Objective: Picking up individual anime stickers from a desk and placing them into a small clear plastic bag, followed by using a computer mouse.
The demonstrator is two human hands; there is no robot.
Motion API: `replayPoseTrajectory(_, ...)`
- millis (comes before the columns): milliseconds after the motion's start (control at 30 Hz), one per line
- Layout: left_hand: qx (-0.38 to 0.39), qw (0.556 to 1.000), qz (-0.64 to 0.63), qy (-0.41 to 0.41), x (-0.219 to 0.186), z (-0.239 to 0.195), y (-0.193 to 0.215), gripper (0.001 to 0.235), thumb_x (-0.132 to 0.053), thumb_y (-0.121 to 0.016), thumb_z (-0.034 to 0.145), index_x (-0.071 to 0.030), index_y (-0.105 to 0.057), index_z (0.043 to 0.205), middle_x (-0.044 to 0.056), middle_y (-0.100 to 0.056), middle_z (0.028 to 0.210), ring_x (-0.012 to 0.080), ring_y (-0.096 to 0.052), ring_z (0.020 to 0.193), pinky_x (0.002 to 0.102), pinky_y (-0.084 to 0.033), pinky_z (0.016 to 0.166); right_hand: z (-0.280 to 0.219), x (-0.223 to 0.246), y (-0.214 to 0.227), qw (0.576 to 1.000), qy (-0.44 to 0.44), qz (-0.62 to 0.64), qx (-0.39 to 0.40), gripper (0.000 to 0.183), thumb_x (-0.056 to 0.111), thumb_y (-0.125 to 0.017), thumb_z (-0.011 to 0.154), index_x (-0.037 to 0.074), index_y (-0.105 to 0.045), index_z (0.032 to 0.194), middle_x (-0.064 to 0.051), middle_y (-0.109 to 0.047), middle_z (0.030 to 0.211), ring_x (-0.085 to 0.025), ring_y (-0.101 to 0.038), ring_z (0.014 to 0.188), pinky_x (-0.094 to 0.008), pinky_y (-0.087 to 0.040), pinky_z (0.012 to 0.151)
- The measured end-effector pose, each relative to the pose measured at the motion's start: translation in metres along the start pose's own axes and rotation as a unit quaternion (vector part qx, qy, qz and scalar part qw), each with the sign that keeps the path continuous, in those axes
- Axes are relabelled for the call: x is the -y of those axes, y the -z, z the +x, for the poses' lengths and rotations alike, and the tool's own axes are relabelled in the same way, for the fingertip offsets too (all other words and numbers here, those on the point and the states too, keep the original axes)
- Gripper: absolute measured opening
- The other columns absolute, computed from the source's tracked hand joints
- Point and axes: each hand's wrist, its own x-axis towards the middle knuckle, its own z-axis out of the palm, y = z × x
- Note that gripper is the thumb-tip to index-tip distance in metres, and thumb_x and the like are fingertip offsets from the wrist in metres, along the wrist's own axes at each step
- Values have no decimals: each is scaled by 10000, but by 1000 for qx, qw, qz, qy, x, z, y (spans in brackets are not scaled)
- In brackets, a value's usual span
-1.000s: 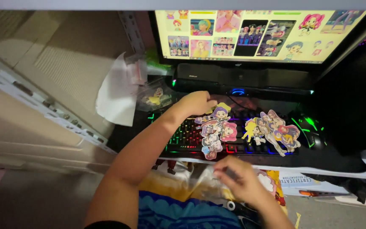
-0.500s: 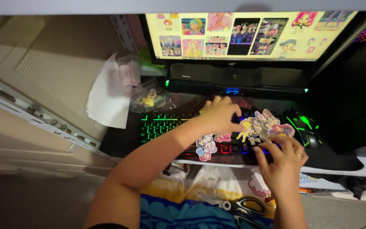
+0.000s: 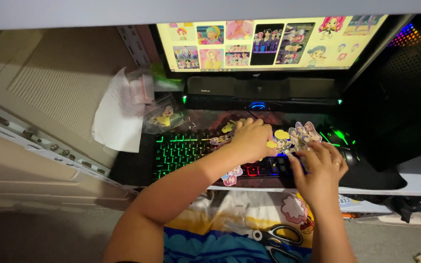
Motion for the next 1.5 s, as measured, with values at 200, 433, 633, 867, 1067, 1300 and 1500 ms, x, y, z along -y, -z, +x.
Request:
replayPoseTrajectory(200, 26, 999, -32, 1, 2, -2, 8, 388, -490, -789, 727, -192, -712, 964, 86, -649, 1073, 354, -567, 1134, 546, -364, 966, 39, -13, -20, 999, 39, -4, 35, 171, 371, -759, 906, 269, -718, 1037, 15, -666, 1235, -305, -555, 1340, -533, -377, 1059)
replayPoseTrajectory(433, 35, 998, -52, -2, -4, -10, 19, 361, -407, -806, 762, -185, -703, 1028, 100, -691, 1069, 369, -603, 1122, 554, -352, 977, 75, -20, -42, 976, 38, -33, 213, 346, 468, -699, 871, 290, -744, 1164, 30, -643, 1342, -339, -500, 1386, -623, -328, 1111)
replayPoseTrajectory(633, 53, 996, -65, 17, -7, -14, 25, 355, -348, -825, 782, -215, -695, 1084, 92, -729, 1156, 364, -625, 1205, 545, -360, 1035, 85, -23, -44, 961, 40, 2, 275, 340, 501, -727, 853, 226, -748, 1052, 2, -651, 1295, -354, -510, 1362, -627, -340, 1113)
replayPoseTrajectory(867, 31, 992, -117, 37, -8, -22, 41, 293, -362, -807, 786, -235, -705, 1029, 88, -776, 1065, 329, -696, 1151, 474, -490, 971, 83, -31, -41, 970, 45, 137, 198, 194, 370, -786, 845, 209, -680, 822, 34, -722, 1057, -323, -615, 1230, -527, -427, 994)
replayPoseTrajectory(1067, -7, 985, -166, 43, -41, -55, 83, 360, -295, -755, 800, -133, -659, 1107, 166, -762, 1032, 378, -722, 1087, 490, -571, 916, 71, -32, -49, 990, 45, 98, 93, 204, 352, -838, 806, 258, -658, 792, 92, -685, 854, -236, -657, 1110, -423, -457, 930)
replayPoseTrajectory(1300, -9, 975, -216, 49, -11, -20, 40, 454, -356, -676, 912, -137, -567, 1293, 110, -770, 1039, 341, -703, 1148, 490, -550, 989, 59, -21, -45, 989, 72, 77, 105, 199, 385, -837, 773, 262, -686, 815, 18, -722, 902, -278, -658, 1103, -454, -472, 912)
replayPoseTrajectory(1500, -46, 957, -280, 53, -2, -67, 82, 366, -300, -660, 908, -135, -633, 1233, 125, -774, 1028, 361, -712, 1092, 491, -556, 947, 65, -14, -26, 986, 29, 63, 150, 267, 459, -769, 904, 208, -712, 975, -20, -741, 940, -291, -648, 1150, -498, -408, 1031)
